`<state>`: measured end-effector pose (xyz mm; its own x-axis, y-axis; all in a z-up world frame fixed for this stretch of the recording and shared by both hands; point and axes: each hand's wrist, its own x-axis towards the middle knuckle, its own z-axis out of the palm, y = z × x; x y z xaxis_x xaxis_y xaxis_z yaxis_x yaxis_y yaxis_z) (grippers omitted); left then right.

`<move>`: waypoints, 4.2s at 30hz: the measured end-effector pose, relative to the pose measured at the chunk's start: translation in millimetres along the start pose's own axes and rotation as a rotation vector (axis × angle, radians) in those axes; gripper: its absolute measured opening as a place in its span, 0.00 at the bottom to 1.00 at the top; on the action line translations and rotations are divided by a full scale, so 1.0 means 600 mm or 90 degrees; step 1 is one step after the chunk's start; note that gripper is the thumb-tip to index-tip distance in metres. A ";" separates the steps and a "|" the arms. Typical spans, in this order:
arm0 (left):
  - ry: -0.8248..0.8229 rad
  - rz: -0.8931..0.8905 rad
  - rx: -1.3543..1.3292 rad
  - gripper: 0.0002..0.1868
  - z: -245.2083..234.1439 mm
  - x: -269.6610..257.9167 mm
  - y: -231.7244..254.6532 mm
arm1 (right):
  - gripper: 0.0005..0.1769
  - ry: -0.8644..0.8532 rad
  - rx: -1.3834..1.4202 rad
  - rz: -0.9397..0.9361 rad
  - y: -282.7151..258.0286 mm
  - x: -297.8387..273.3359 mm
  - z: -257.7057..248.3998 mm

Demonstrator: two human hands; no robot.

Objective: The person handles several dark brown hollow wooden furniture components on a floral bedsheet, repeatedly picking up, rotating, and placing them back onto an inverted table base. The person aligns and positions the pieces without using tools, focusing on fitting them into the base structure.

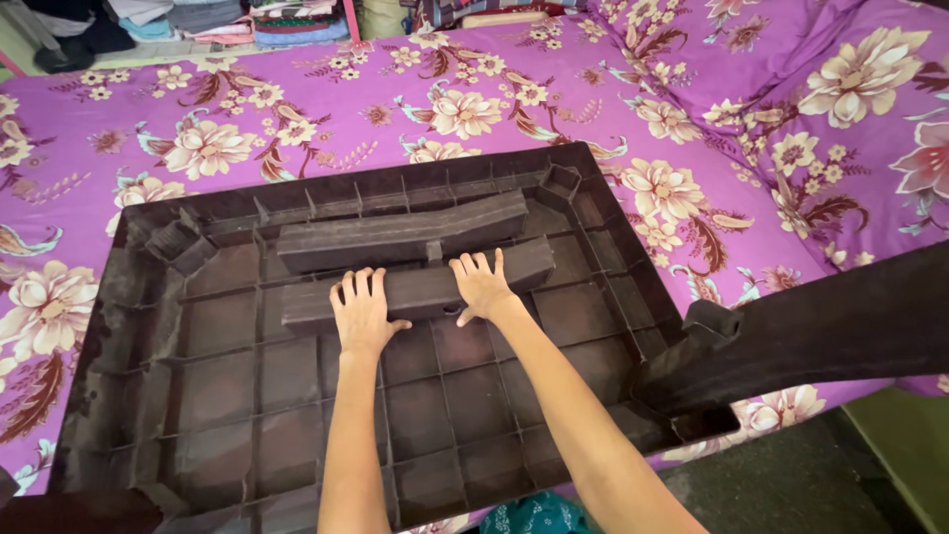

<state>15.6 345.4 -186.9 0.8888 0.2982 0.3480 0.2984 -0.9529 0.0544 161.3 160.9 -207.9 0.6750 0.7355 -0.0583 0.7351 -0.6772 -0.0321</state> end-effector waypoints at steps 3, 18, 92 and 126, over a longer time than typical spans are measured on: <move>0.000 -0.009 0.014 0.59 -0.010 -0.010 0.009 | 0.68 0.045 -0.081 -0.008 -0.009 -0.019 -0.003; -0.044 0.015 -0.046 0.58 -0.052 -0.093 0.025 | 0.62 0.023 -0.085 -0.035 -0.043 -0.118 -0.007; 0.523 -0.251 -1.048 0.49 -0.251 -0.071 0.129 | 0.61 0.166 0.593 -0.038 -0.071 -0.302 -0.195; 0.380 0.237 -0.625 0.49 -0.460 -0.179 0.217 | 0.22 0.360 0.608 -0.333 -0.064 -0.309 -0.229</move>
<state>-137.0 173.8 41.2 0.4858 0.1713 0.8571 -0.5635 -0.6883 0.4569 16.8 53.5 -58.8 0.4190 0.6681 0.6148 0.7451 0.1340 -0.6534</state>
